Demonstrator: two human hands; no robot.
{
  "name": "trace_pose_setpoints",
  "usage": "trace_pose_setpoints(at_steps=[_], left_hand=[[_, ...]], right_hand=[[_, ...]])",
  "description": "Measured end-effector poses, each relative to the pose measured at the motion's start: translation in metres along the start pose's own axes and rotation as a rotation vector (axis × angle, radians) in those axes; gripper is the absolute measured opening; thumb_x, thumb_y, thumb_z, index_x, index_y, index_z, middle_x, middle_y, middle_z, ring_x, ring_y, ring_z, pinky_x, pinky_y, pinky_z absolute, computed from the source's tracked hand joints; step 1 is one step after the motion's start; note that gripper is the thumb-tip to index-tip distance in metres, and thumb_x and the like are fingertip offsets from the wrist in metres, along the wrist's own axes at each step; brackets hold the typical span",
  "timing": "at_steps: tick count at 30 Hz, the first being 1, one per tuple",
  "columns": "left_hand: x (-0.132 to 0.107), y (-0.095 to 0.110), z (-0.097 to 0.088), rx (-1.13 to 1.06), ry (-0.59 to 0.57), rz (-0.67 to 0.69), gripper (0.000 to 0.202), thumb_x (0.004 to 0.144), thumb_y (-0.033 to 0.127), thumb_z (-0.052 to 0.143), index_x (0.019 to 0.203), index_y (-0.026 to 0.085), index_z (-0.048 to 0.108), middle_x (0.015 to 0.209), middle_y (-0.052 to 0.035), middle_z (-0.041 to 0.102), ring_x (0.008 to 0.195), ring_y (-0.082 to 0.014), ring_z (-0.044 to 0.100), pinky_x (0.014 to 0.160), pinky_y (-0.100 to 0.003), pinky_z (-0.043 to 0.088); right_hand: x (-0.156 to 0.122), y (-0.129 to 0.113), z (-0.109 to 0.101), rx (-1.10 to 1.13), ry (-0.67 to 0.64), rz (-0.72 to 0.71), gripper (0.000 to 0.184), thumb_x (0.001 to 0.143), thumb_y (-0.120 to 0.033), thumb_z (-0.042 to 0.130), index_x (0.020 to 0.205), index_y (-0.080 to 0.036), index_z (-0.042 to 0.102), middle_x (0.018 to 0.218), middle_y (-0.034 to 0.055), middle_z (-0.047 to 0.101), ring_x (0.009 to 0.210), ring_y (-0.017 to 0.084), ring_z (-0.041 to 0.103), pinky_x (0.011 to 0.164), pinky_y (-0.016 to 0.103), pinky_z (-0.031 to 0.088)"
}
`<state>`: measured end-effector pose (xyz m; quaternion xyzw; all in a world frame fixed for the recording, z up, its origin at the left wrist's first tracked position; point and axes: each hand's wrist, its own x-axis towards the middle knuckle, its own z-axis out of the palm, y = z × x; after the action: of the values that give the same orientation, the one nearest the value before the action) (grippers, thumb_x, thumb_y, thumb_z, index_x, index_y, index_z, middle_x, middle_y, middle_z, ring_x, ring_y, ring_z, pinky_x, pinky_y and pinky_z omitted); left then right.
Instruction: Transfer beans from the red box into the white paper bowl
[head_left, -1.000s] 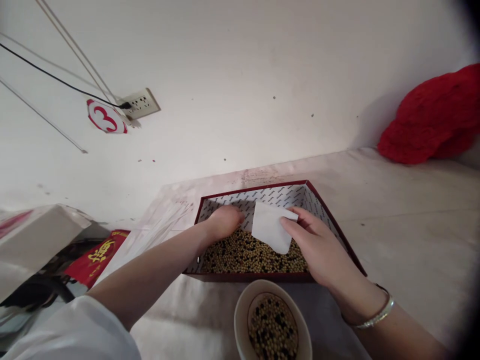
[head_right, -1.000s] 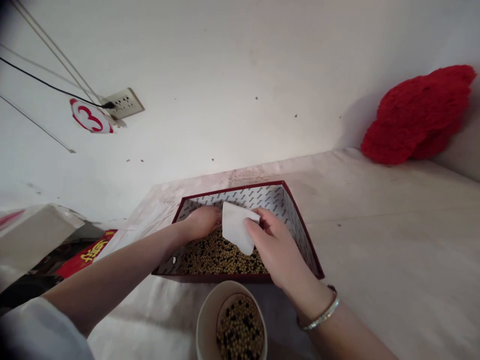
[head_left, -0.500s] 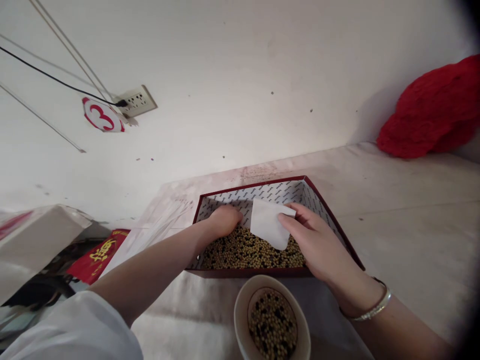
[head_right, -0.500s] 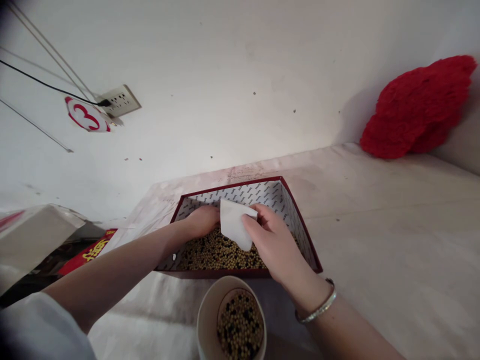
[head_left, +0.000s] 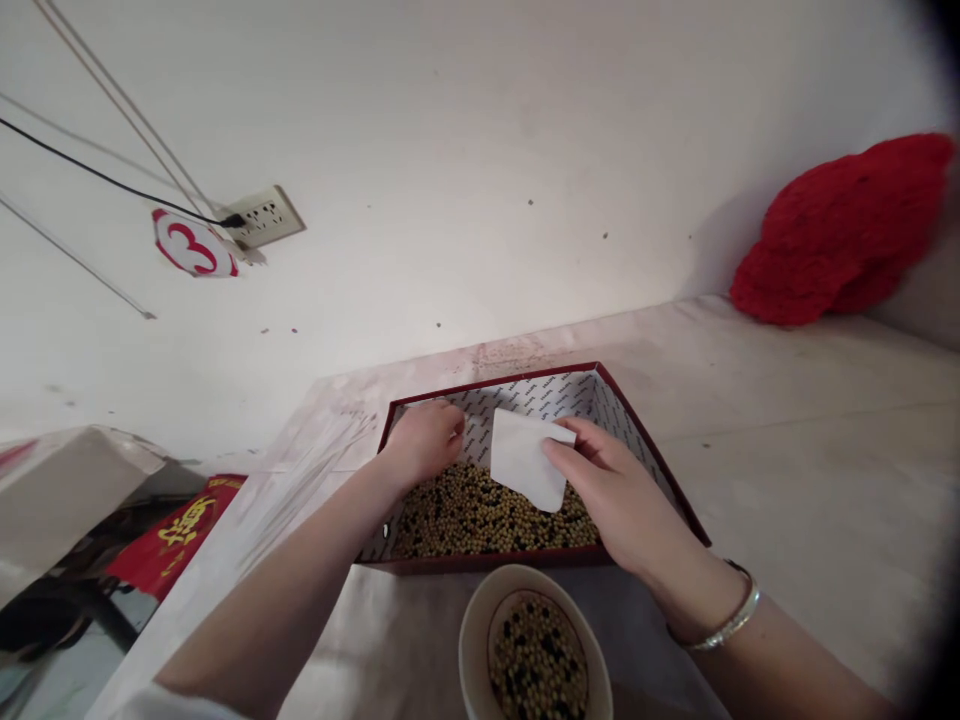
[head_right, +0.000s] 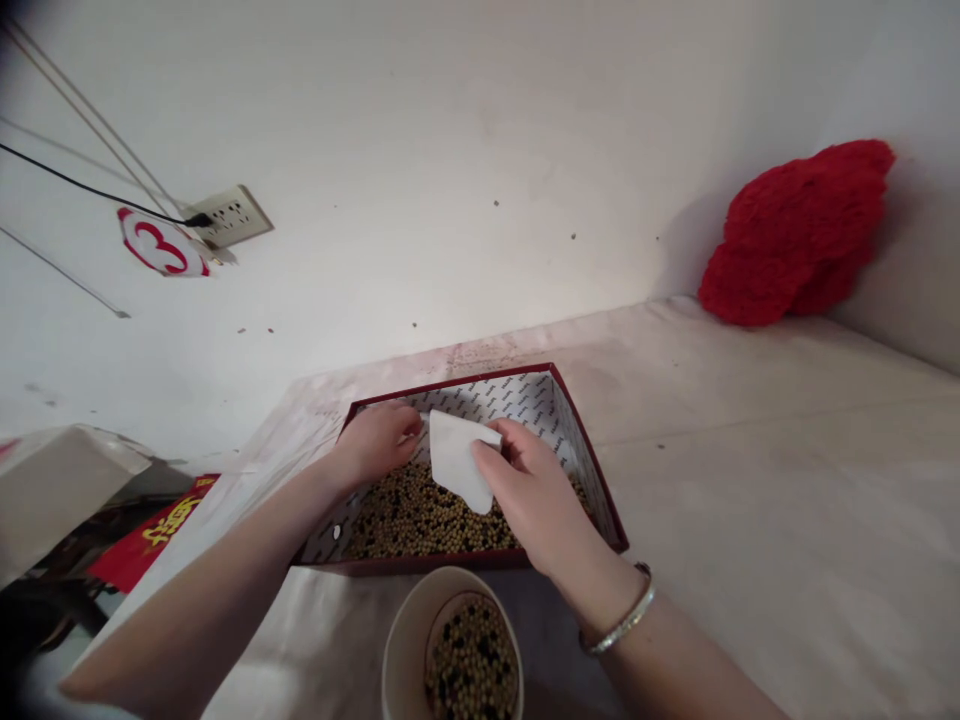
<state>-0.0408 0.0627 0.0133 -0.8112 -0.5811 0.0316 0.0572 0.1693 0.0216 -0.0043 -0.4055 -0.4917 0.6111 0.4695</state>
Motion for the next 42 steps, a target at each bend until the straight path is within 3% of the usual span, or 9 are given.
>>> trace_pose_setpoints(at_steps=[3, 5, 9, 19, 27, 42], left_hand=[[-0.029, 0.023, -0.028, -0.070, 0.192, -0.066, 0.009, 0.081, 0.016, 0.048, 0.084, 0.019, 0.056, 0.089, -0.0038, 0.059, 0.084, -0.0164, 0.055, 0.074, -0.031, 0.046], [-0.048, 0.045, -0.039, -0.283, 0.406, -0.030, 0.006, 0.079, 0.015, 0.051, 0.079, 0.019, 0.055, 0.085, -0.0019, 0.057, 0.082, -0.0148, 0.054, 0.074, -0.030, 0.045], [-0.061, 0.080, -0.040, -0.386, 0.543, 0.074, 0.006, 0.082, 0.016, 0.052, 0.078, 0.019, 0.056, 0.081, -0.0015, 0.056, 0.080, -0.0151, 0.052, 0.074, -0.032, 0.043], [-0.054, 0.086, -0.026, -0.219, 0.593, -0.009, 0.011, 0.083, 0.016, 0.050, 0.074, 0.018, 0.057, 0.078, -0.0035, 0.057, 0.079, -0.0184, 0.050, 0.074, -0.037, 0.041], [-0.053, 0.090, -0.026, -0.137, 0.557, -0.056, 0.016, 0.083, 0.018, 0.049, 0.068, 0.019, 0.055, 0.073, -0.0024, 0.055, 0.075, -0.0184, 0.050, 0.072, -0.035, 0.038], [-0.054, 0.088, -0.021, -0.084, 0.567, -0.077, 0.016, 0.084, 0.019, 0.049, 0.069, 0.019, 0.056, 0.074, -0.0026, 0.056, 0.076, -0.0194, 0.049, 0.071, -0.036, 0.036]], right_hand=[[0.000, 0.001, -0.001, -0.047, 0.003, -0.014, 0.013, 0.080, -0.034, 0.051, 0.082, -0.021, 0.056, 0.064, -0.0023, 0.053, 0.067, 0.017, 0.053, 0.057, 0.025, 0.040], [0.000, 0.002, -0.001, -0.077, -0.027, -0.048, 0.014, 0.080, -0.034, 0.051, 0.079, -0.021, 0.055, 0.065, -0.0020, 0.053, 0.068, 0.017, 0.052, 0.057, 0.025, 0.039], [-0.003, 0.000, -0.001, -0.113, -0.110, -0.086, 0.014, 0.081, -0.031, 0.048, 0.075, -0.020, 0.055, 0.067, -0.0019, 0.053, 0.063, 0.015, 0.048, 0.055, 0.024, 0.037], [-0.003, -0.003, -0.002, -0.199, -0.196, -0.114, 0.020, 0.081, -0.025, 0.043, 0.064, -0.019, 0.052, 0.063, -0.0025, 0.052, 0.056, 0.013, 0.045, 0.050, 0.023, 0.033], [0.000, -0.008, -0.001, -0.408, -0.168, -0.232, 0.020, 0.081, -0.020, 0.044, 0.063, -0.019, 0.053, 0.066, -0.0006, 0.056, 0.064, 0.015, 0.050, 0.056, 0.025, 0.035], [0.000, -0.004, 0.001, -0.528, -0.141, -0.298, 0.020, 0.080, -0.017, 0.045, 0.065, -0.019, 0.057, 0.063, -0.0009, 0.053, 0.063, 0.016, 0.049, 0.057, 0.026, 0.035]])
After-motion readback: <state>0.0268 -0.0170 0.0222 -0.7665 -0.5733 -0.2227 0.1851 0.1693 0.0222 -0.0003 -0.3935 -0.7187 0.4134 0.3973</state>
